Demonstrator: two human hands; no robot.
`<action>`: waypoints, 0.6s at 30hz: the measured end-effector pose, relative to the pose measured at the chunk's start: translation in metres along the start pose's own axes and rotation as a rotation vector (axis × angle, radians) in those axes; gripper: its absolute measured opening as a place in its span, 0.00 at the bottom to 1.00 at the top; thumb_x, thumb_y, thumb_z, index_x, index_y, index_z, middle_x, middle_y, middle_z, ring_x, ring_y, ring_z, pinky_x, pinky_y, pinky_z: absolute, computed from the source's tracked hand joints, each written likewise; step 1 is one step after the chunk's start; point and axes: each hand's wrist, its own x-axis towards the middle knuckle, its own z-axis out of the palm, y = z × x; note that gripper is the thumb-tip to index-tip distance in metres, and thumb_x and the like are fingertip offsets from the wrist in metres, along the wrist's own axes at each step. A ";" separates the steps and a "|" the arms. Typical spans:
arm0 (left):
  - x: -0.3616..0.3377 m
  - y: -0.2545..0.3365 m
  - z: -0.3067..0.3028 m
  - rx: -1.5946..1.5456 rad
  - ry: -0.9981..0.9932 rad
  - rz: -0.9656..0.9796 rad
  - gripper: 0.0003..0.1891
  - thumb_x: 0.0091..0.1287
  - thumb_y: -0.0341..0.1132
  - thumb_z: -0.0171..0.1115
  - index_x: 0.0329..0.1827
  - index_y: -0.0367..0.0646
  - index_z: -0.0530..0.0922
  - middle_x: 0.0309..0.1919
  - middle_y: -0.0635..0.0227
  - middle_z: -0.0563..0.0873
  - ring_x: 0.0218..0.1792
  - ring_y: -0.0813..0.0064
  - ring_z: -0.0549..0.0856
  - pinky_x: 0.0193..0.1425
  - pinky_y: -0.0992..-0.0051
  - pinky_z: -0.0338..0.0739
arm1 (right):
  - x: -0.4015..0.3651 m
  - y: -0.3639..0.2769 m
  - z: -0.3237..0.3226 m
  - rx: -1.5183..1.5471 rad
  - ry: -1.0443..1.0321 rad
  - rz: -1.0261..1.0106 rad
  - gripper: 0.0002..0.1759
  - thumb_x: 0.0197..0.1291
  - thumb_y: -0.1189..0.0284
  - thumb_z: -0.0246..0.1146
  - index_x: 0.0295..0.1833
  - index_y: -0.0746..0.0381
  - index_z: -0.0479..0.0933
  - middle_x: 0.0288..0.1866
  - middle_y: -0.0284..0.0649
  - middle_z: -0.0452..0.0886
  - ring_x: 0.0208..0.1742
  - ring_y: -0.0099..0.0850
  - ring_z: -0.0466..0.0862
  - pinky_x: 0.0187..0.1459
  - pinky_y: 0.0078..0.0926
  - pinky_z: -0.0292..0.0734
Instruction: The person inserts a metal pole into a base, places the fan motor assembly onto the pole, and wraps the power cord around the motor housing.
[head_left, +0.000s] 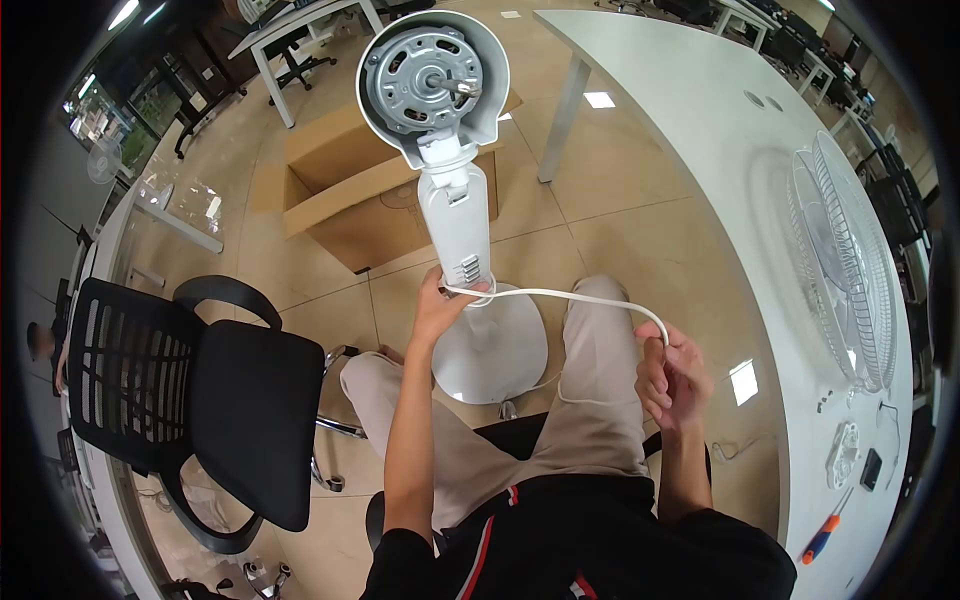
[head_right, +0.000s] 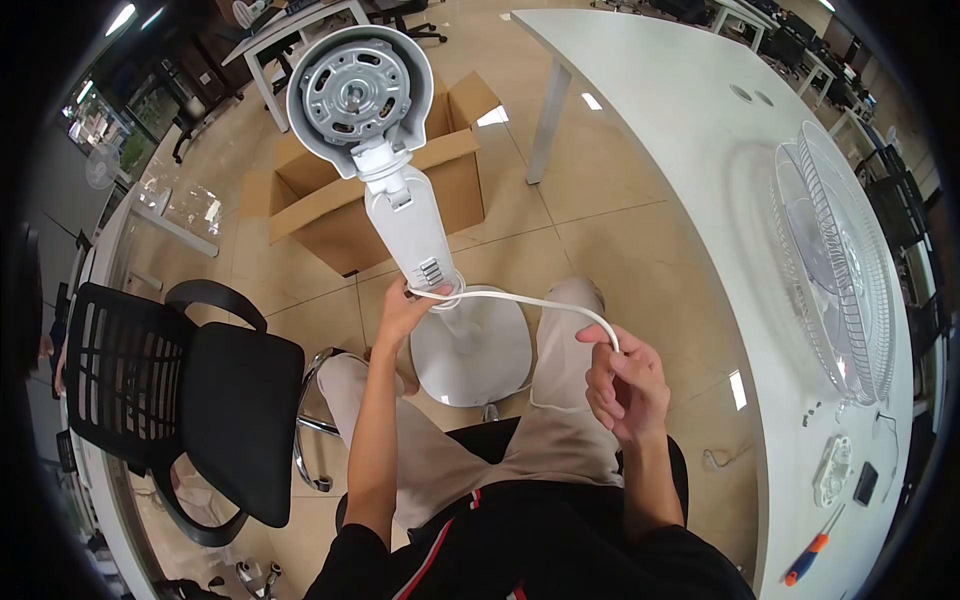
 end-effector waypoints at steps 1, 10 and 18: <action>0.000 0.001 -0.001 -0.004 -0.004 0.039 0.39 0.51 0.38 0.84 0.62 0.29 0.73 0.52 0.55 0.86 0.51 0.66 0.87 0.57 0.67 0.82 | 0.001 -0.001 0.004 -0.002 0.035 -0.003 0.23 0.70 0.68 0.57 0.61 0.76 0.74 0.19 0.33 0.68 0.10 0.17 0.58 0.08 0.16 0.58; -0.012 -0.029 0.006 0.196 0.067 0.241 0.52 0.44 0.34 0.86 0.72 0.31 0.63 0.59 0.53 0.82 0.57 0.63 0.85 0.64 0.66 0.79 | 0.005 -0.001 0.004 -0.017 0.156 -0.006 0.21 0.70 0.68 0.55 0.59 0.74 0.76 0.18 0.31 0.66 0.10 0.16 0.56 0.08 0.16 0.56; -0.003 -0.022 0.007 0.095 0.158 0.187 0.48 0.46 0.40 0.86 0.69 0.32 0.69 0.56 0.53 0.85 0.55 0.64 0.86 0.61 0.67 0.80 | 0.006 -0.003 0.003 -0.067 0.167 -0.024 0.20 0.72 0.67 0.55 0.58 0.73 0.77 0.18 0.30 0.65 0.10 0.16 0.56 0.08 0.16 0.55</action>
